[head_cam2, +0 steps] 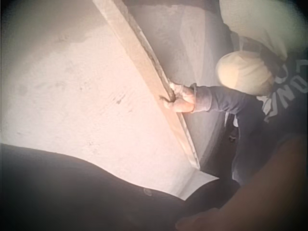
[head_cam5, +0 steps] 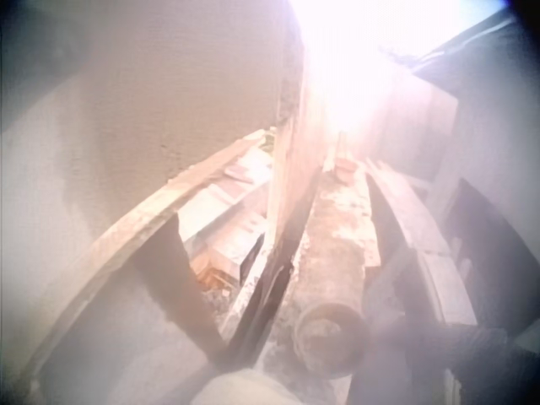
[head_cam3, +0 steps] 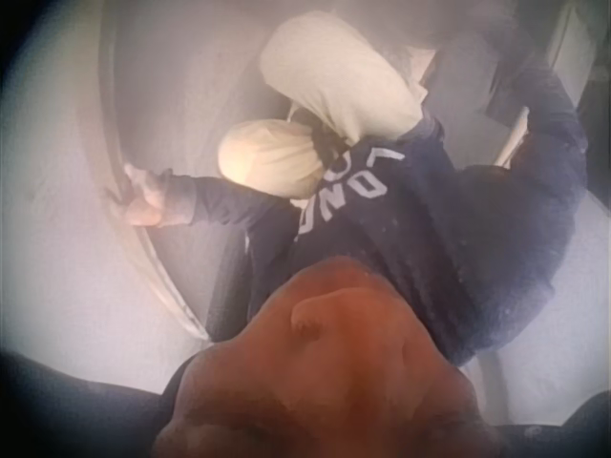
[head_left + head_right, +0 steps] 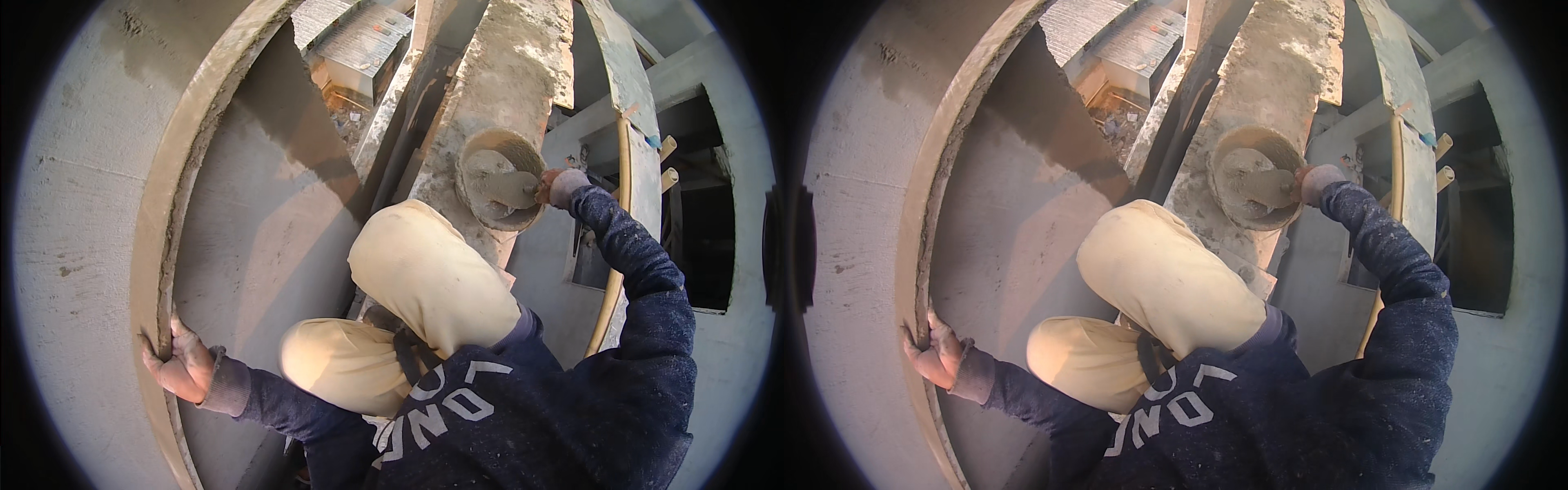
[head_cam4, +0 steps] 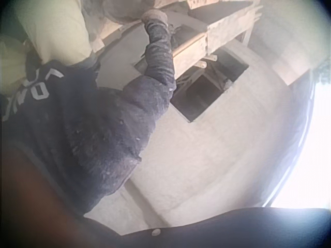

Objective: The person applies and smooths wet plaster on a curved wall using a trowel and a long straightedge. They repeatedly scoop plaster from a bucket, spread it along the wall, and level the surface with the straightedge to create a smooth finish.

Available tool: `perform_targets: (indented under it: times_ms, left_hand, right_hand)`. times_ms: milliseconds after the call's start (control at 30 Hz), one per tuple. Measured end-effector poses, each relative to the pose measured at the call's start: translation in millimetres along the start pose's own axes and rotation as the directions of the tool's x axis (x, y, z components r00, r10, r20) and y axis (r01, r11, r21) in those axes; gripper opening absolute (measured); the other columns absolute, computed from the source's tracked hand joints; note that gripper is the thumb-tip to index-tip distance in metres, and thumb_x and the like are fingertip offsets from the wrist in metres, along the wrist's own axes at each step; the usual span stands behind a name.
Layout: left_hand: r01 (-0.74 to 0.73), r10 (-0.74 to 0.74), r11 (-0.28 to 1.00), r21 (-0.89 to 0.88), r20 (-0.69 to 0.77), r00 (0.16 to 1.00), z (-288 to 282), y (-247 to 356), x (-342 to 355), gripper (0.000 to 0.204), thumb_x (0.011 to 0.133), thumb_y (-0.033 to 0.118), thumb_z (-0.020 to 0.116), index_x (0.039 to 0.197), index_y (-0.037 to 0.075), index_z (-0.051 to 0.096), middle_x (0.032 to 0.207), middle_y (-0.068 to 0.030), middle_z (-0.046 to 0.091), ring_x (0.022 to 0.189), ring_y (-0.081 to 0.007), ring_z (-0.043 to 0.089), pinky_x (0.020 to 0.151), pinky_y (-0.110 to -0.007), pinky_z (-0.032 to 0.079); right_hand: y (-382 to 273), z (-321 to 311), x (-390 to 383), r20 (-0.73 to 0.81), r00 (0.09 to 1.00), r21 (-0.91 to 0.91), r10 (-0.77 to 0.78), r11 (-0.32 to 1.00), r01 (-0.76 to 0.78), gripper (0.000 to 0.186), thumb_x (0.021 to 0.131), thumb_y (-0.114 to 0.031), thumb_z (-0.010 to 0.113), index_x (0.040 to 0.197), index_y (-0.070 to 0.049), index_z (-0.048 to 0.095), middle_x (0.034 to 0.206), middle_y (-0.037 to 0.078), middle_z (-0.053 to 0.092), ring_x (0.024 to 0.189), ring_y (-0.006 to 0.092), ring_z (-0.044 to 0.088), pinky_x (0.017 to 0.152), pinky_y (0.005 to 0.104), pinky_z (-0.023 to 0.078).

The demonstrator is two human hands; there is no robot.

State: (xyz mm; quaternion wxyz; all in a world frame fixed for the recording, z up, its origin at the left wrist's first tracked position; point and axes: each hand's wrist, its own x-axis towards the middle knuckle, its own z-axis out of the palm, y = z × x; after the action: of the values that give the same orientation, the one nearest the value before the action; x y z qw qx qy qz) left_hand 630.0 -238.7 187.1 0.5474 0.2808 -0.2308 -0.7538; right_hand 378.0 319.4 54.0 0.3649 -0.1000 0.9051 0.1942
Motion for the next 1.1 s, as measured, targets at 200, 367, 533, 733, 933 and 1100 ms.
perform_targets:
  times_ms: [200, 367, 533, 733, 933, 1100]
  left_hand:
    - [0.011, -0.011, 1.0, 0.017, -0.011, 1.0, 7, -4, -5, 0.038, 0.093, 0.009, 0.052, 0.124, -0.01, 0.044, 0.129, -0.021, 0.048, 0.122, -0.0302, 0.047, 0.108, -0.042, 0.038]
    - [0.032, -0.032, 0.999, -0.002, -0.015, 0.999, 10, -2, -6, 0.038, 0.093, 0.01, 0.053, 0.124, -0.01, 0.044, 0.127, -0.0202, 0.05, 0.12, -0.0295, 0.049, 0.107, -0.041, 0.039]
    - [0.056, -0.056, 0.998, -0.029, 0.001, 0.998, 5, -1, 0, 0.038, 0.092, 0.01, 0.054, 0.124, -0.01, 0.045, 0.127, -0.0193, 0.05, 0.12, -0.0289, 0.049, 0.106, -0.04, 0.04]
    - [0.038, -0.04, 0.998, -0.047, -0.042, 0.998, 2, 0, -2, 0.039, 0.09, 0.008, 0.057, 0.123, -0.01, 0.046, 0.127, -0.02, 0.051, 0.119, -0.0293, 0.05, 0.105, -0.041, 0.041]
    - [0.028, -0.029, 0.999, -0.017, -0.029, 0.999, 0, 1, -1, 0.038, 0.09, 0.007, 0.057, 0.122, -0.01, 0.047, 0.127, -0.0202, 0.052, 0.119, -0.0299, 0.05, 0.106, -0.042, 0.041]
    - [0.02, -0.021, 1.0, -0.011, -0.035, 0.999, -1, 0, 0, 0.036, 0.09, 0.008, 0.057, 0.121, -0.01, 0.048, 0.125, -0.02, 0.052, 0.117, -0.03, 0.051, 0.104, -0.042, 0.042]
  right_hand:
    - [3, -17, -21, -0.109, 0.994, -0.386, -0.022, 0.922, -0.022, 0.02, 0.072, -0.019, 0.065, 0.088, -0.01, 0.072, 0.094, 0.01, 0.07, 0.092, 0.025, 0.067, 0.072, 0.0349, 0.052]
    - [-23, -19, -27, -0.081, 0.974, -0.278, -0.212, 0.943, 0.182, 0.024, 0.075, -0.019, 0.061, 0.093, -0.008, 0.071, 0.095, 0.011, 0.069, 0.092, 0.0267, 0.067, 0.076, 0.0371, 0.054]
    - [-31, 23, -16, -0.027, 0.983, -0.069, -0.179, 0.982, 0.177, 0.033, 0.085, -0.028, 0.05, 0.097, -0.004, 0.068, 0.095, 0.014, 0.068, 0.09, 0.0308, 0.067, 0.078, 0.0416, 0.053]
    - [-12, 32, -33, -0.052, 0.997, 0.311, -0.059, 0.948, 0.073, 0.029, 0.083, -0.03, 0.059, 0.101, -0.007, 0.066, 0.094, 0.014, 0.067, 0.087, 0.0315, 0.066, 0.077, 0.0413, 0.052]
    - [21, 102, -18, -0.228, 0.972, 0.615, -0.056, 0.766, 0.189, 0.03, 0.077, -0.026, 0.067, 0.1, -0.008, 0.063, 0.091, 0.012, 0.067, 0.085, 0.0298, 0.064, 0.077, 0.0388, 0.05]
    - [15, 128, -37, -0.428, 0.898, 0.721, 0.106, 0.64, 0.268, 0.03, 0.073, -0.022, 0.065, 0.099, -0.008, 0.062, 0.08, 0.013, 0.064, 0.073, 0.0301, 0.062, 0.07, 0.0377, 0.048]
